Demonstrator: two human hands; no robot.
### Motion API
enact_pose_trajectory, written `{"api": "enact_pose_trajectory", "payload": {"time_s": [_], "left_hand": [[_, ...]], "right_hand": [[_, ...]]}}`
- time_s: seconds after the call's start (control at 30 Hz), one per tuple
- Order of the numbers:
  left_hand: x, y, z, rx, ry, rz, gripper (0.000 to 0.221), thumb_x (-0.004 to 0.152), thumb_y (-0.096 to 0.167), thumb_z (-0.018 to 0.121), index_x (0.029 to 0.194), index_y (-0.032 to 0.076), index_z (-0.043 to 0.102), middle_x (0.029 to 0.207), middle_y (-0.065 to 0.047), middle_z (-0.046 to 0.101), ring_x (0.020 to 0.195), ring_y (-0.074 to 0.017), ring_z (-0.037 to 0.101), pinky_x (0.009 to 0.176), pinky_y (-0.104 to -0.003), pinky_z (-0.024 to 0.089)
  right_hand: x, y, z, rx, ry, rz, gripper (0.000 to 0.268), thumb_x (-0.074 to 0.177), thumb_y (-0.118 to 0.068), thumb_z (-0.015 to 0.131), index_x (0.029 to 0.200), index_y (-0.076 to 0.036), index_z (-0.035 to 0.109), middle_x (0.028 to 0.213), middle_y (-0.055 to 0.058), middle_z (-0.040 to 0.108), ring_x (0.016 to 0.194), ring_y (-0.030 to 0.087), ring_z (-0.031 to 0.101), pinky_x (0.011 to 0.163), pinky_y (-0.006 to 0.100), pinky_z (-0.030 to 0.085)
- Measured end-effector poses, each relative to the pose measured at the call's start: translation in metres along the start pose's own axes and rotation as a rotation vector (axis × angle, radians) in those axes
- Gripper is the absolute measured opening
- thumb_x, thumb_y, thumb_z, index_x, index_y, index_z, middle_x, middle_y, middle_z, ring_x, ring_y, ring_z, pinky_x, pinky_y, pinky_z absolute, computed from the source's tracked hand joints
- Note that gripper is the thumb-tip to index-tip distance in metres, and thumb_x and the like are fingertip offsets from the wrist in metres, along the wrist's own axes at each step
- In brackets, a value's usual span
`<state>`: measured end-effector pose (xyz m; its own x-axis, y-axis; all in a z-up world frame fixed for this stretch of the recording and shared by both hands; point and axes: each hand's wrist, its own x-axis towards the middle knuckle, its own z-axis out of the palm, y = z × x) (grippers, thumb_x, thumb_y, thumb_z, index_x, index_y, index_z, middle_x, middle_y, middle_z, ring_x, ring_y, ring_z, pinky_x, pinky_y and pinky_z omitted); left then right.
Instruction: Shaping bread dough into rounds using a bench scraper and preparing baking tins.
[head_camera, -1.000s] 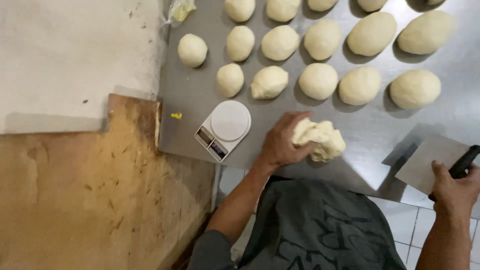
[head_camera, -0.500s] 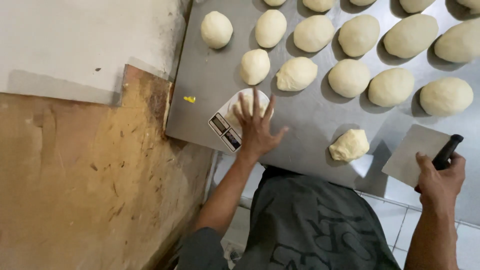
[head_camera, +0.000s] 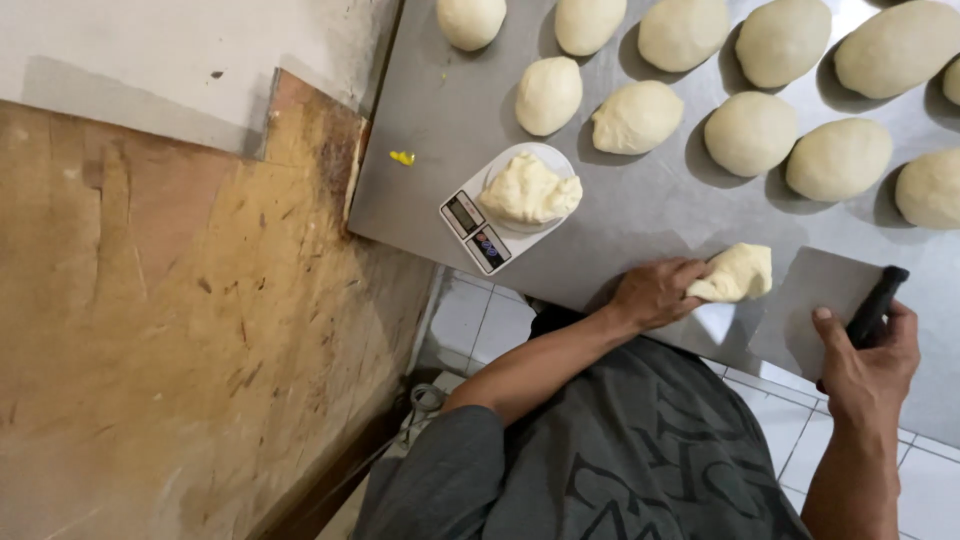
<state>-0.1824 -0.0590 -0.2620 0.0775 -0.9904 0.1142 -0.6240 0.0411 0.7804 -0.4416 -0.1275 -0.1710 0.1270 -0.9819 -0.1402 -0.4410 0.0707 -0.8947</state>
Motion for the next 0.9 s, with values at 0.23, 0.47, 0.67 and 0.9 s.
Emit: {"api": "enact_pose_trajectory", "payload": {"time_s": [0.23, 0.47, 0.67, 0.9], "left_hand": [[-0.017, -0.003, -0.045, -0.06, 0.042, -0.127, 0.038, 0.087, 0.034, 0.077, 0.119, 0.015, 0.071, 0.117, -0.007, 0.07, 0.098, -0.03, 0.072, 0.081, -0.041, 0.059], [-0.017, 0.016, -0.077, -0.028, 0.026, -0.168, 0.028, 0.088, 0.03, 0.075, 0.113, 0.017, 0.076, 0.103, -0.002, 0.068, 0.092, -0.0274, 0.071, 0.078, -0.042, 0.058], [-0.016, 0.017, -0.08, -0.015, 0.035, -0.14, 0.03, 0.087, 0.025, 0.076, 0.116, 0.017, 0.074, 0.102, -0.003, 0.067, 0.091, -0.028, 0.071, 0.077, -0.041, 0.058], [-0.017, 0.013, -0.084, 0.008, 0.17, -0.058, 0.025, 0.088, 0.019, 0.074, 0.112, 0.016, 0.072, 0.105, -0.003, 0.066, 0.095, -0.0274, 0.07, 0.078, -0.041, 0.058]], "right_hand": [[0.003, -0.062, 0.039, -0.275, -0.124, -0.097, 0.06, 0.095, -0.013, 0.083, 0.138, 0.006, 0.047, 0.115, 0.023, 0.069, 0.101, 0.024, 0.068, 0.082, 0.037, 0.058], [0.004, -0.115, 0.079, -0.511, -0.178, -0.123, 0.057, 0.094, -0.019, 0.075, 0.14, 0.0, 0.047, 0.098, 0.027, 0.072, 0.085, 0.043, 0.071, 0.072, 0.05, 0.055], [0.001, -0.084, 0.124, -0.774, -0.235, -0.22, 0.047, 0.097, -0.019, 0.065, 0.136, -0.002, 0.046, 0.089, 0.029, 0.071, 0.069, 0.047, 0.068, 0.058, 0.055, 0.053], [0.017, -0.087, 0.147, -0.752, -0.203, -0.107, 0.044, 0.096, -0.021, 0.068, 0.127, -0.001, 0.045, 0.089, 0.03, 0.07, 0.072, 0.051, 0.067, 0.061, 0.06, 0.051]]}}
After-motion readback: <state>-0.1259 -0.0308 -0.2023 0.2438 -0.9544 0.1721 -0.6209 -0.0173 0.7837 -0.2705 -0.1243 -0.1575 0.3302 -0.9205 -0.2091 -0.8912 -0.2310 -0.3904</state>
